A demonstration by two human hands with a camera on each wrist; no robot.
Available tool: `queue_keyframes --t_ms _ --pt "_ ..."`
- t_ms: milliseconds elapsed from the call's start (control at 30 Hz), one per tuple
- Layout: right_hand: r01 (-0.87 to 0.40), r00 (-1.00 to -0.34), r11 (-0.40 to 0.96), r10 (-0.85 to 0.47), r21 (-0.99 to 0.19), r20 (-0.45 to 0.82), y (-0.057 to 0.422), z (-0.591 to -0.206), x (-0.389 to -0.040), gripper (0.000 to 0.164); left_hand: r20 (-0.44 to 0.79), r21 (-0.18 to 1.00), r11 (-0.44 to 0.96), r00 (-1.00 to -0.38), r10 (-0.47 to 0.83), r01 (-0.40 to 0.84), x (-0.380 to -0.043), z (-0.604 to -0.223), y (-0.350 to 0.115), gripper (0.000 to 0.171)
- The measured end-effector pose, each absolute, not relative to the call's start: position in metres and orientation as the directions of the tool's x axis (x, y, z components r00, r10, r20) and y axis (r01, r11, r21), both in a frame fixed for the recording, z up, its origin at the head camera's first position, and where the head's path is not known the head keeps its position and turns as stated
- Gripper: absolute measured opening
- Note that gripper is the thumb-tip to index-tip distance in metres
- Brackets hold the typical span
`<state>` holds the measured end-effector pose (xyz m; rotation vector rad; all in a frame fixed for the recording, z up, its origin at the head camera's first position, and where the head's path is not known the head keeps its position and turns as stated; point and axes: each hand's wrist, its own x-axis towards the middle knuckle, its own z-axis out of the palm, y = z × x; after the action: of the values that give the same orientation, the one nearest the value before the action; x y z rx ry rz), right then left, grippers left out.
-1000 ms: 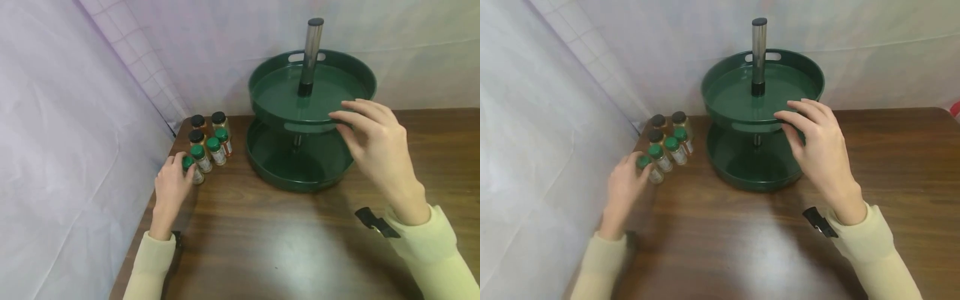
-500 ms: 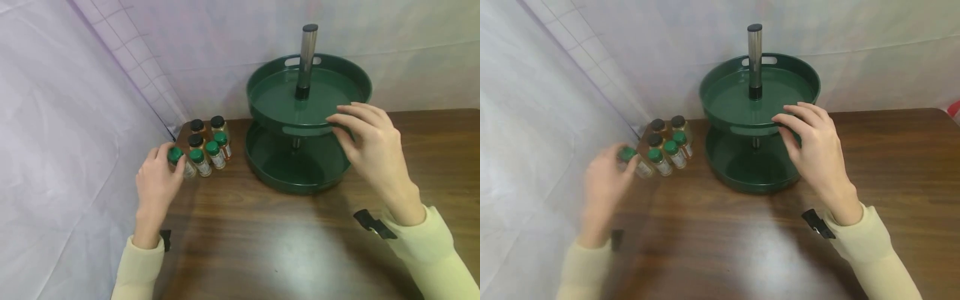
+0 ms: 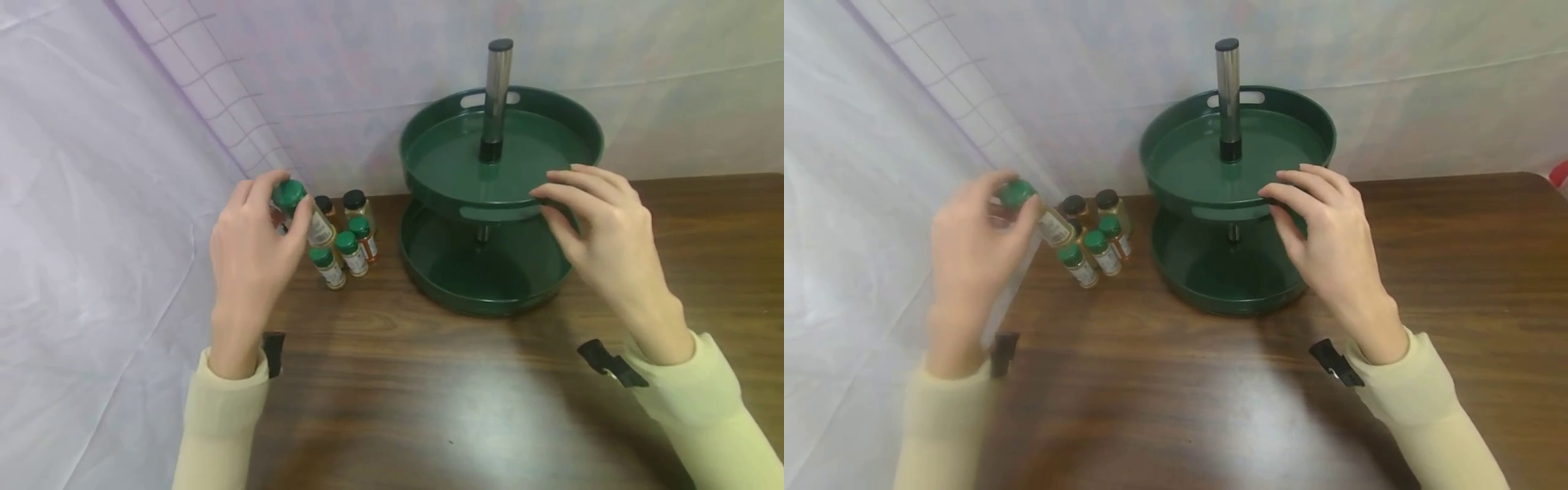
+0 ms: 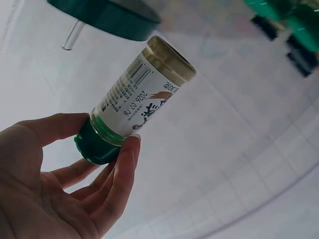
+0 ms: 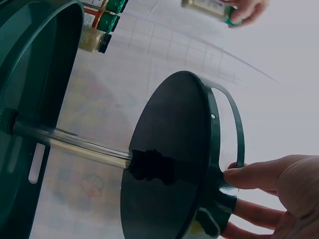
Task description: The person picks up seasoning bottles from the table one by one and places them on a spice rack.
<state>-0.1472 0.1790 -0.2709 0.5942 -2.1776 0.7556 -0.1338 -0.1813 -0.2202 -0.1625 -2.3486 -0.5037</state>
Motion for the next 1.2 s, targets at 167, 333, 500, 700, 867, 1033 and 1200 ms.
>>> queue_keyframes --t_ms 167,333,500,700,867,1033,1200 --pt "-0.611 -0.622 0.719 -0.179 -0.33 0.762 0.179 -0.27 -0.147 0.027 0.675 0.301 0.912 -0.738 0.002 0.278 -0.144 -0.198 -0.168 0.036" --pt "-0.612 -0.617 0.721 -0.178 -0.325 0.766 0.179 -0.27 -0.147 0.027 0.656 0.298 0.91 -0.754 0.024 0.289 -0.158 -0.178 -0.158 0.037" --pt "-0.615 -0.61 0.72 -0.175 -0.322 0.773 0.18 -0.27 -0.147 0.026 0.628 0.312 0.903 -0.778 0.037 0.295 -0.171 -0.163 -0.147 0.039" --pt "-0.616 -0.608 0.718 -0.171 -0.324 0.775 0.179 -0.269 -0.146 0.026 0.619 0.317 0.9 -0.784 0.044 0.3 -0.187 -0.15 -0.134 0.04" --pt "-0.606 -0.618 0.726 -0.171 -0.326 0.768 0.18 -0.269 -0.146 0.026 0.621 0.307 0.904 -0.782 0.046 0.297 -0.198 -0.141 -0.121 0.04" --pt "-0.593 -0.631 0.732 -0.163 -0.336 0.759 0.181 -0.27 -0.144 0.026 0.631 0.307 0.891 -0.772 0.073 0.335 -0.211 -0.138 -0.105 0.038" --pt "-0.594 -0.627 0.729 -0.156 -0.339 0.763 0.182 -0.272 -0.143 0.027 0.584 0.295 0.899 -0.806 0.097 0.323 -0.223 -0.138 -0.088 0.039"
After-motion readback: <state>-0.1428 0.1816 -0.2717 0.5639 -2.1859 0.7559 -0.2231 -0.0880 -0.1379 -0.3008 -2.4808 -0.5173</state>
